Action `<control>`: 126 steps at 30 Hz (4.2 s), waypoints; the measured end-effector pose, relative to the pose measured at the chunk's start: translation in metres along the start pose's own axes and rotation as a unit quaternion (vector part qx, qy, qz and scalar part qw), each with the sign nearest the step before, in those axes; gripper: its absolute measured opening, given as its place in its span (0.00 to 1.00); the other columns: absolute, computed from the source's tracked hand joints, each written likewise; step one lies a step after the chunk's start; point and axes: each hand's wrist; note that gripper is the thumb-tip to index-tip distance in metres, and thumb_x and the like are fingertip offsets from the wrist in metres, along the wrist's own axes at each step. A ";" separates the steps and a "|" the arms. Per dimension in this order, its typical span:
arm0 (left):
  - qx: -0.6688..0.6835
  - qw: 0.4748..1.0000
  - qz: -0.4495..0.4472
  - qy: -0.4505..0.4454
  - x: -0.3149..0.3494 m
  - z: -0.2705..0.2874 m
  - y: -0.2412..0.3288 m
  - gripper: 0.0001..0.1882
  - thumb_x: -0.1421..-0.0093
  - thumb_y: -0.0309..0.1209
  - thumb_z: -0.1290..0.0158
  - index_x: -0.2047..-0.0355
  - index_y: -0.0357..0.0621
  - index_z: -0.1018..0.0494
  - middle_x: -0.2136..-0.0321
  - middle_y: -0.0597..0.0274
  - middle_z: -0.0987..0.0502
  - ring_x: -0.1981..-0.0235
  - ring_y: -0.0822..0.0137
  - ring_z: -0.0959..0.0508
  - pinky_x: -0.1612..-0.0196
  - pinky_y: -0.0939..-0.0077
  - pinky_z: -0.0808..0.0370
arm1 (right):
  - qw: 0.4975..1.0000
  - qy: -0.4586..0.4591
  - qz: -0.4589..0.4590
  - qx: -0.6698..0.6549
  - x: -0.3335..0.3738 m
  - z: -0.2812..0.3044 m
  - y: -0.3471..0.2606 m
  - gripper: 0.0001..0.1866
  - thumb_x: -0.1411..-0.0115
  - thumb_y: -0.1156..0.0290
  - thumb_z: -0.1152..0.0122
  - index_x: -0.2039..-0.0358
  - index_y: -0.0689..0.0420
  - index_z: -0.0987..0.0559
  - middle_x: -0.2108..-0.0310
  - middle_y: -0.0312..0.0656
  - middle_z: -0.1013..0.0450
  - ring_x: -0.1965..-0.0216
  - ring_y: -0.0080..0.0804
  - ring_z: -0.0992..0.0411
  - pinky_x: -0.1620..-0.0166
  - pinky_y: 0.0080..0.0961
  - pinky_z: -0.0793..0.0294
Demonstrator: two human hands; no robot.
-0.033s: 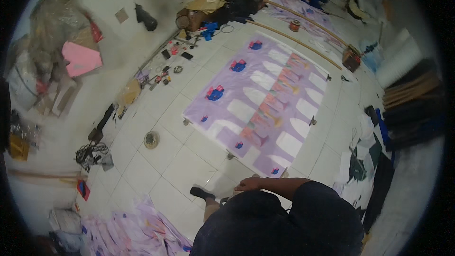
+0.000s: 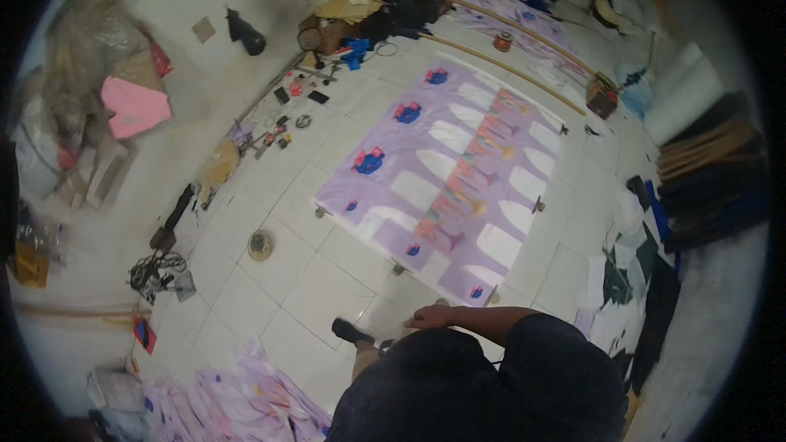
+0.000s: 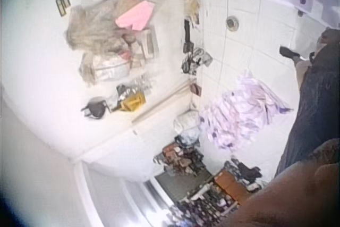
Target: The person unrolls and spreads a sheet of printed fabric on the floor, aligns it with another sheet, and secures them together using large metal clamps.
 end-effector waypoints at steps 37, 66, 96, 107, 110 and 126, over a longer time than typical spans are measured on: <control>-0.423 0.601 -0.571 -0.366 -0.603 -0.267 0.386 0.20 0.40 0.35 0.45 0.51 0.38 0.30 0.53 0.47 0.27 0.49 0.49 0.29 0.44 0.59 0.34 | 0.629 0.483 0.027 -0.608 -0.340 -0.098 0.041 0.15 0.37 0.57 0.46 0.62 0.57 0.24 0.70 0.40 0.26 0.63 0.34 0.25 0.59 0.30 0.26; -0.412 0.473 -0.753 -0.198 -0.734 -0.505 0.302 0.30 0.38 0.34 0.50 0.38 0.34 0.42 0.37 0.34 0.46 0.35 0.38 0.47 0.34 0.51 0.50 | 0.183 0.611 -0.082 -0.766 -0.584 -0.195 0.260 0.28 0.47 0.52 0.32 0.64 0.67 0.25 0.75 0.40 0.27 0.74 0.23 0.29 0.69 0.22 0.27; -0.489 0.566 -0.664 -0.024 -0.812 -0.492 0.297 0.43 0.34 0.56 0.64 0.31 0.39 0.62 0.32 0.37 0.63 0.31 0.41 0.61 0.34 0.41 0.61 | 0.458 0.724 -0.502 -0.118 -0.423 -0.273 0.402 0.35 0.39 0.44 0.49 0.39 0.56 0.34 0.37 0.52 0.42 0.34 0.53 0.48 0.36 0.52 0.49; -0.471 0.547 -0.692 -0.011 -0.822 -0.492 0.294 0.43 0.34 0.56 0.64 0.31 0.40 0.62 0.31 0.40 0.64 0.31 0.41 0.60 0.34 0.42 0.60 | 0.395 0.627 -0.655 -0.149 -0.345 -0.328 0.494 0.36 0.37 0.40 0.58 0.36 0.51 0.37 0.34 0.53 0.47 0.33 0.56 0.51 0.35 0.49 0.48; -0.467 0.561 -0.683 -0.033 -0.819 -0.493 0.291 0.44 0.35 0.58 0.65 0.31 0.40 0.62 0.31 0.40 0.64 0.30 0.42 0.61 0.34 0.43 0.61 | 0.370 0.616 -0.675 -0.168 -0.331 -0.342 0.502 0.34 0.37 0.42 0.56 0.37 0.49 0.36 0.34 0.50 0.46 0.33 0.54 0.50 0.36 0.49 0.48; -0.470 0.587 -0.659 -0.003 -0.822 -0.484 0.289 0.45 0.35 0.61 0.67 0.31 0.39 0.62 0.32 0.39 0.62 0.30 0.43 0.61 0.33 0.46 0.62 | 0.432 0.725 -0.536 0.004 -0.376 -0.285 0.450 0.24 0.41 0.63 0.45 0.44 0.53 0.29 0.42 0.51 0.37 0.39 0.52 0.41 0.38 0.48 0.43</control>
Point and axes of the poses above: each hand's wrist, its own x-axis away from the middle knuckle, its own z-axis out of the back of the hand, y = z × x
